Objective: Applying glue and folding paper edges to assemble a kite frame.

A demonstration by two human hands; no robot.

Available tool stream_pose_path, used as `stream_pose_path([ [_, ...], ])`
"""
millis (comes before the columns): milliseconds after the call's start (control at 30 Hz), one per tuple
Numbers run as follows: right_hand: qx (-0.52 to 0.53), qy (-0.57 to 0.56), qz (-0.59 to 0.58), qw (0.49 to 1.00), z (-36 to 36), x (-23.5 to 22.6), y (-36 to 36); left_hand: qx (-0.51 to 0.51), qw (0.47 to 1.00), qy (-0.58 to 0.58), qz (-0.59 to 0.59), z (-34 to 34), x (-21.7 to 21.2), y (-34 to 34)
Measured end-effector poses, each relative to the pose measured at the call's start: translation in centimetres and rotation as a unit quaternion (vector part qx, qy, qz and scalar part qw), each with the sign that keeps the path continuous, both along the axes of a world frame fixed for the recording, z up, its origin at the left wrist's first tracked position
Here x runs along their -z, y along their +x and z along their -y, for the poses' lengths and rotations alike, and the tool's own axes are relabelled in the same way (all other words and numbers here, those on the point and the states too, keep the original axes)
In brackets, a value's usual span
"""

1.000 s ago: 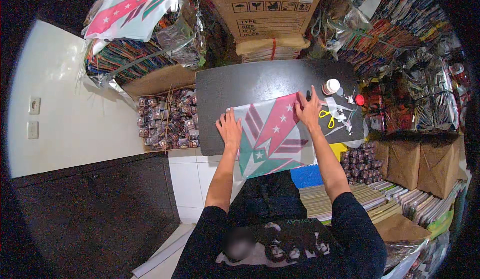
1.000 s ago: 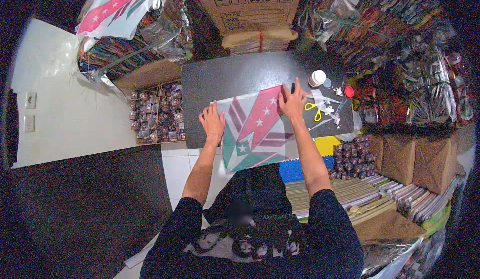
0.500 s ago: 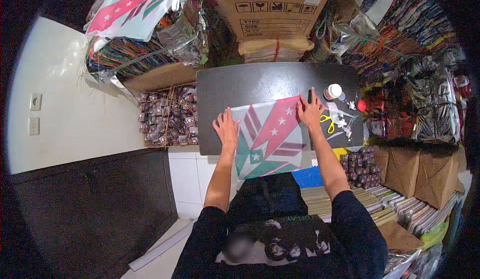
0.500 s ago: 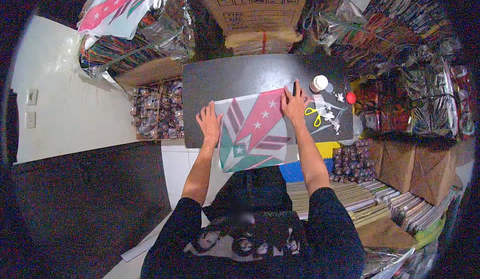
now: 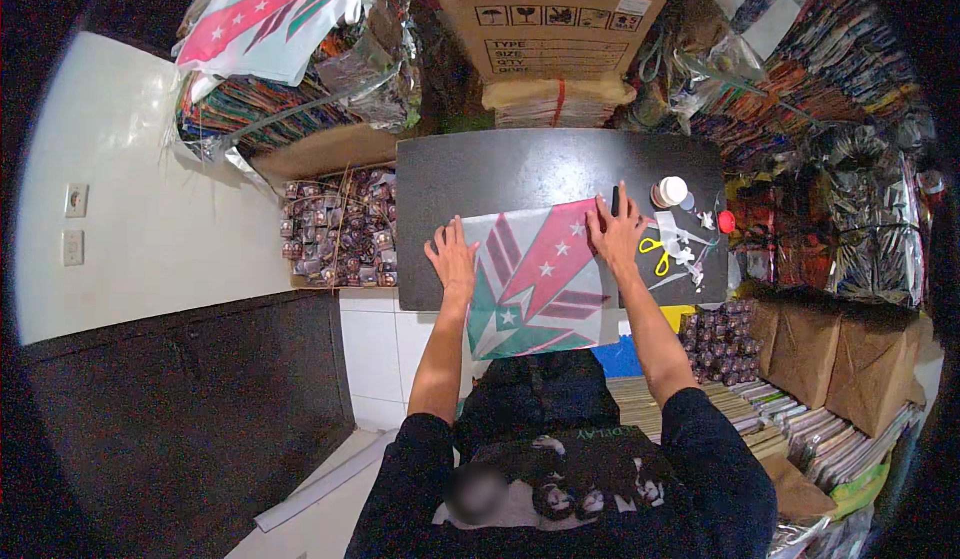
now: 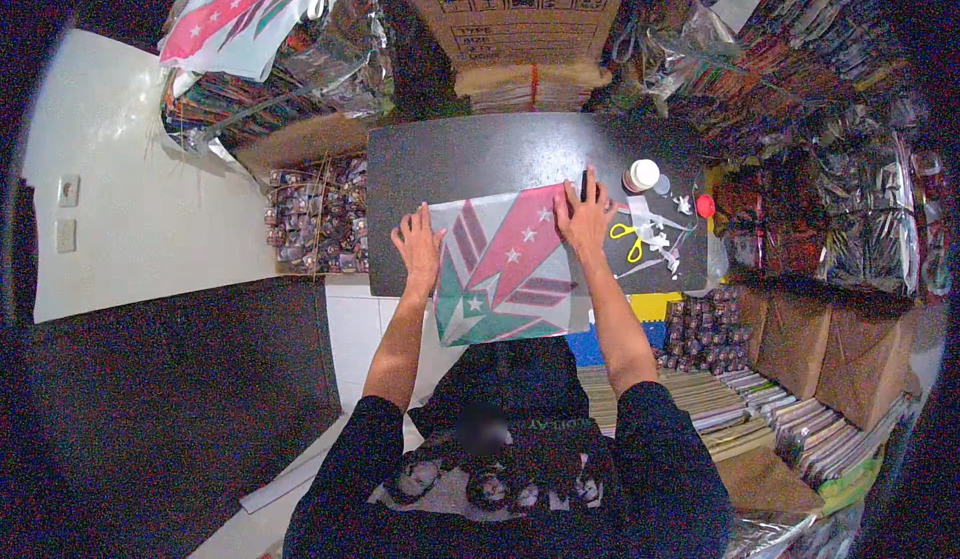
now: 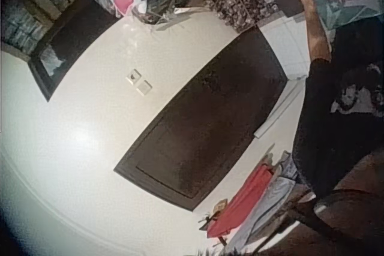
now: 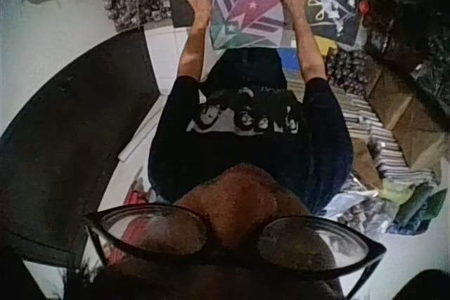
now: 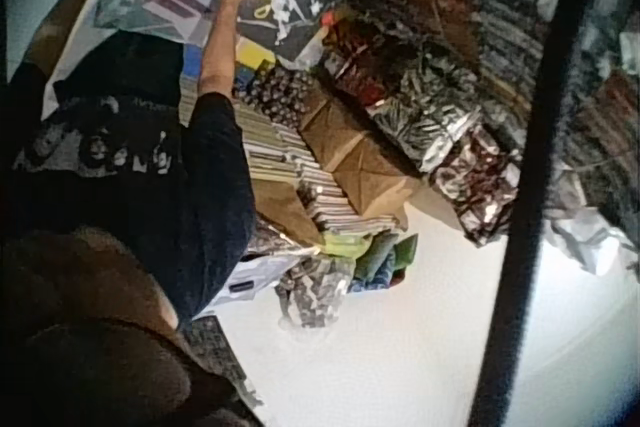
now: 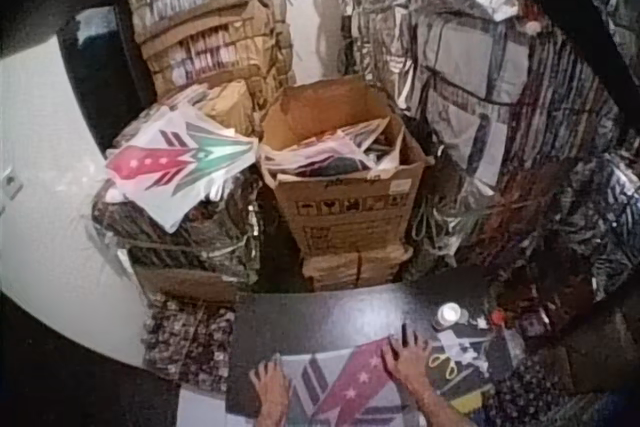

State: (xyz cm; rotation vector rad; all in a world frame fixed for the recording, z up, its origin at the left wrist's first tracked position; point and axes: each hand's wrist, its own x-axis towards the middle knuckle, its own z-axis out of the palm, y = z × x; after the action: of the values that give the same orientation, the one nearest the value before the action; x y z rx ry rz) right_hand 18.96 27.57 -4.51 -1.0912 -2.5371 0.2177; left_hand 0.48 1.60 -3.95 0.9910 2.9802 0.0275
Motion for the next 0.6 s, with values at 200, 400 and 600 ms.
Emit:
stream_pose_path([
  [200, 0.040, 0.008, 0.003, 0.999, 0.6, -0.6, -1.0, -0.042, 0.999, -0.017, 0.022, 0.2, 0.6, 0.0],
  [400, 0.099, -0.011, -0.010, 0.995, 0.9, -0.1, -1.6, -0.053, 0.998, 0.000, 0.027, 0.0, 0.4, 0.0],
  [600, 0.128, -0.006, -0.007, 0.992, 1.5, -0.2, -1.9, -0.044, 0.999, 0.000, 0.026, -0.4, -0.1, 0.3],
])
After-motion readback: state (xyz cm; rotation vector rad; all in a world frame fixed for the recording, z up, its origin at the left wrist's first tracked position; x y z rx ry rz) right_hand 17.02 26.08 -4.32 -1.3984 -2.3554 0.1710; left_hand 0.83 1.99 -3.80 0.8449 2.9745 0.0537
